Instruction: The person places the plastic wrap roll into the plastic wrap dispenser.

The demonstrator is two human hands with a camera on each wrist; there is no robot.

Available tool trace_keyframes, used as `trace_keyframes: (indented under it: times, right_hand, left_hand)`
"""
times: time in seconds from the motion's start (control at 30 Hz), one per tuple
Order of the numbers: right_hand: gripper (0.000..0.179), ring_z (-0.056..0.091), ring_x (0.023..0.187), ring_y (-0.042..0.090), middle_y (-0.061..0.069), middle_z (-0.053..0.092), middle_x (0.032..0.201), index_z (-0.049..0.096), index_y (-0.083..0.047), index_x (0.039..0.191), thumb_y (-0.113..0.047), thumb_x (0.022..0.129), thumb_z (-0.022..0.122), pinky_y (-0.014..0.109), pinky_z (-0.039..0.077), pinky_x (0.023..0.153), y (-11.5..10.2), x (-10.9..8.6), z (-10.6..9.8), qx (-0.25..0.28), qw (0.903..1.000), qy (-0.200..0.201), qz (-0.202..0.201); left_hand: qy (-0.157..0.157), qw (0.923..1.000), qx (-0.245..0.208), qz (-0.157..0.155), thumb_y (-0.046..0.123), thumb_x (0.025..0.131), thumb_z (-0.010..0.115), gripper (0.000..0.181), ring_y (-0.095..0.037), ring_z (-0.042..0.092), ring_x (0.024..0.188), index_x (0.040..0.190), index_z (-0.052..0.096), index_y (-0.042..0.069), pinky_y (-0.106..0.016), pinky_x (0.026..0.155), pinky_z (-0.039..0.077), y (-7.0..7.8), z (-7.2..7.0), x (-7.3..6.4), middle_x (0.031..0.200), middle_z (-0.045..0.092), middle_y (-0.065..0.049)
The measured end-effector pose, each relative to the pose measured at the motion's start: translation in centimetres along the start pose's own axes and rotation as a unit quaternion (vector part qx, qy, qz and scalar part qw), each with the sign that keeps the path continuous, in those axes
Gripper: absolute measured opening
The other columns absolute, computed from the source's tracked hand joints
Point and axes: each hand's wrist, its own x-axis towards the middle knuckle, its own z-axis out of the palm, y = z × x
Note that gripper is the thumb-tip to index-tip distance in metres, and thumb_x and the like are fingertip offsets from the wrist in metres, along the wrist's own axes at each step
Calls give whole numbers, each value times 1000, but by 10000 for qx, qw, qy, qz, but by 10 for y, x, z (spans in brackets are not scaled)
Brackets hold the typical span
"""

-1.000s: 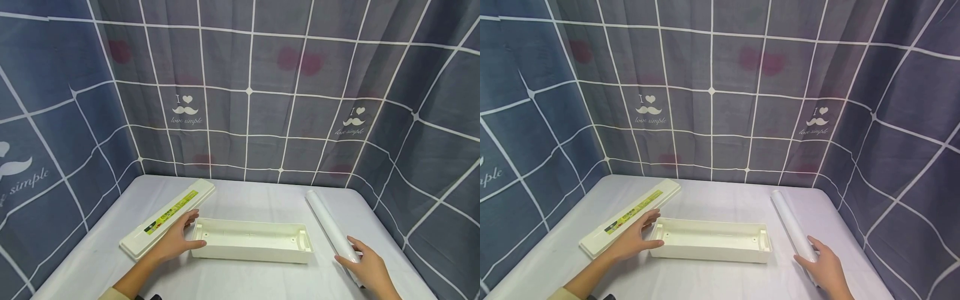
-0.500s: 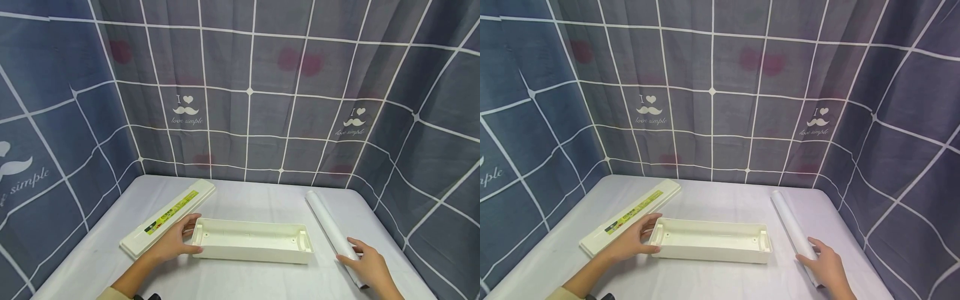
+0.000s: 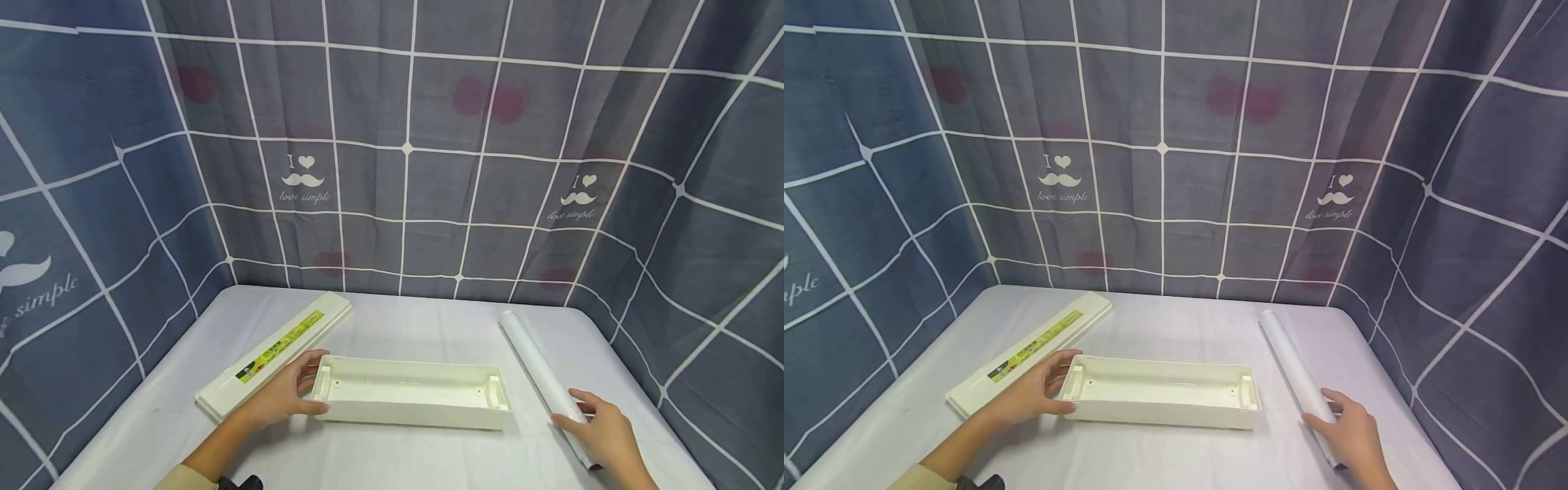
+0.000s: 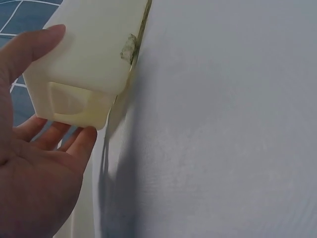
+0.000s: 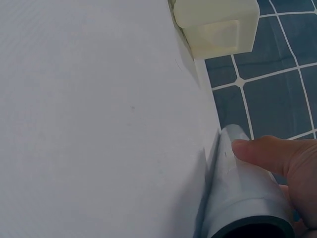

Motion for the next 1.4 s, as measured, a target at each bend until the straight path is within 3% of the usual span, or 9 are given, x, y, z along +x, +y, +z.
trace_keyframes:
  times: [0.33, 0.53, 0.67, 0.9, 1.0, 1.17, 1.4]
  right_hand:
    - [84, 71, 96, 40, 27, 72, 108, 60, 10, 133, -47, 77, 87, 40, 58, 68, 1, -1, 1, 100, 9997, 169, 159]
    - [85, 69, 103, 46, 31, 71, 115, 60, 10, 133, -49, 77, 87, 48, 59, 75, 4, 1, 3, 175, 9993, 100, 302]
    - [86, 70, 102, 42, 29, 71, 116, 60, 9, 134, -49, 76, 88, 44, 59, 74, 7, 3, 4, 247, 9990, 93, 358]
    - [84, 74, 96, 31, 24, 74, 113, 64, 6, 132, -49, 74, 89, 23, 54, 63, 8, 4, 3, 414, 9984, 254, 281]
    - [85, 74, 93, 24, 23, 74, 115, 64, 4, 134, -51, 74, 89, 22, 54, 64, 6, 6, 1, 504, 9982, 176, 286]
    - [80, 67, 86, 0, 17, 75, 117, 66, -3, 135, -50, 74, 89, 20, 53, 67, -2, 8, -3, 639, 9978, 54, 151]
    - [71, 61, 85, -9, 12, 77, 116, 69, -7, 132, -44, 75, 91, 20, 53, 68, -15, 11, -9, 799, 9967, 37, -155]
  left_hand:
    - [-210, 9996, -202, 25, -2, 76, 86, 99, -53, 36, 143, 152, 23, -12, -12, 110, 42, -1, -3, 1, 150, 38, -33]
    - [-220, 9994, -257, 36, -2, 76, 86, 99, -54, 35, 142, 152, 23, -12, -14, 110, 43, -1, -3, 1, 150, 37, -34]
    - [-214, 9994, -280, 64, -2, 76, 86, 99, -54, 35, 142, 152, 23, -12, -12, 109, 42, -2, -2, 1, 150, 37, -34]
    - [-226, 9992, -313, 133, -1, 77, 86, 97, -53, 36, 142, 152, 25, -10, -10, 109, 42, -2, -1, 1, 150, 36, -33]
    - [-228, 9991, -333, 145, -2, 76, 86, 97, -53, 35, 142, 152, 26, -9, -11, 109, 42, -2, -1, 1, 151, 35, -33]
    - [-225, 9991, -339, 75, -2, 77, 86, 97, -52, 36, 142, 152, 24, -10, -14, 109, 45, -1, 0, 0, 151, 35, -32]
    - [-234, 9993, -305, -8, -1, 77, 86, 97, -51, 37, 142, 152, 25, -8, -14, 108, 44, 0, 2, 1, 151, 36, -31]
